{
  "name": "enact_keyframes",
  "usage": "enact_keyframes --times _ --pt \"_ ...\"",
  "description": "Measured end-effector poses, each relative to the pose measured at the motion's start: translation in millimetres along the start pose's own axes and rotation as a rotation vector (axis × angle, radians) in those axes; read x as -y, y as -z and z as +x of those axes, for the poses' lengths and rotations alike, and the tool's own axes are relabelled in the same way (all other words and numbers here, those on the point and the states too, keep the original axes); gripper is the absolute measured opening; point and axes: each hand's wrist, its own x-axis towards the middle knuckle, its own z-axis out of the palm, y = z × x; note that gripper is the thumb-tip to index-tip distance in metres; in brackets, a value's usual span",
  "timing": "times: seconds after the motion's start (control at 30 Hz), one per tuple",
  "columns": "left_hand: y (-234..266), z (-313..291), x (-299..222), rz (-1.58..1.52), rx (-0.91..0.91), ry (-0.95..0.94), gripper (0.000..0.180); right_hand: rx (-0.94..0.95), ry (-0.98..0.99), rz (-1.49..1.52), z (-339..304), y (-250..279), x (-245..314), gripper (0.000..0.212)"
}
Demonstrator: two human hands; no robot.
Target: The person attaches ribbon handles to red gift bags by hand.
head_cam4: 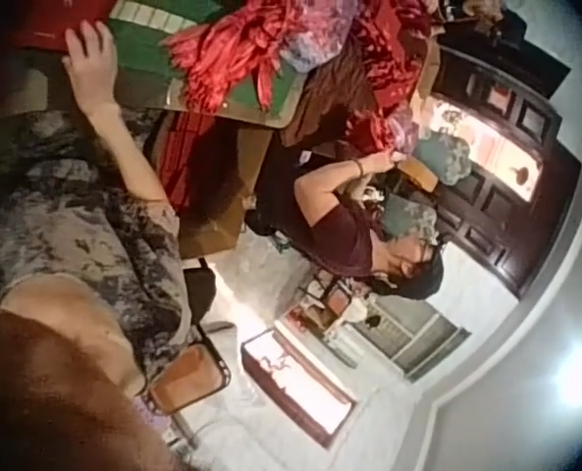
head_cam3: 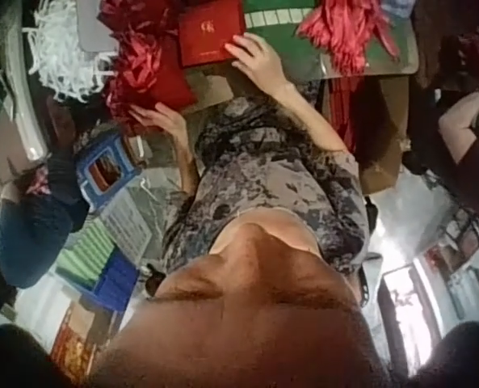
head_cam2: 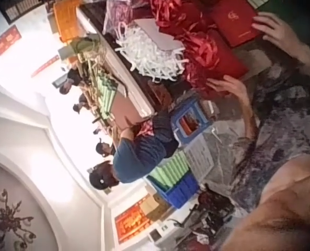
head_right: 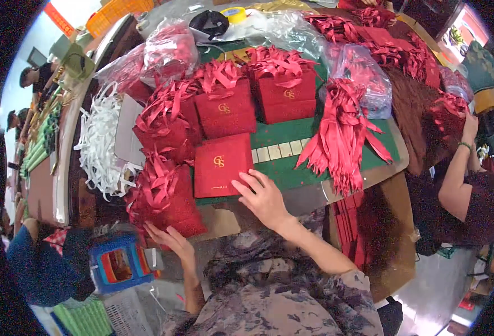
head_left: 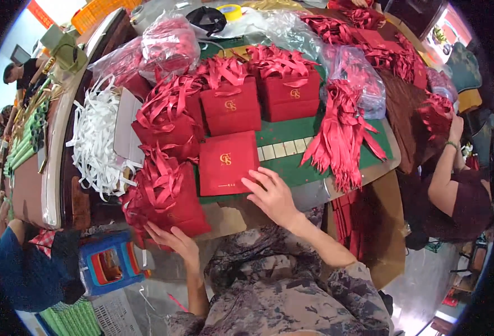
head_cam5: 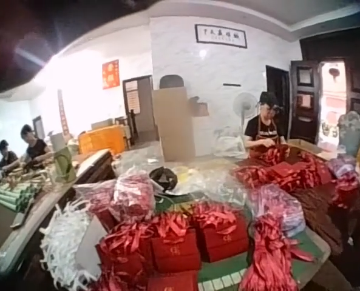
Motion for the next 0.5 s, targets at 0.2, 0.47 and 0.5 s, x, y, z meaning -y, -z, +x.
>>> enact_keyframes --times 0.2,0.47,0.5 --pt "3 -6 0 0.016 -0.045 0.023 0.063 0.002 0.028 0.004 -13 -11 -18 0.042" --pt "8 -11 -58 -0.152 0.118 -0.327 0.060 -0.212 -0.013 0.052 -67 22 -36 0.034" --pt "3 -14 -68 -0.187 0.190 -0.357 0.068 -0.225 -0.020 0.046 -72 29 -34 0.033"
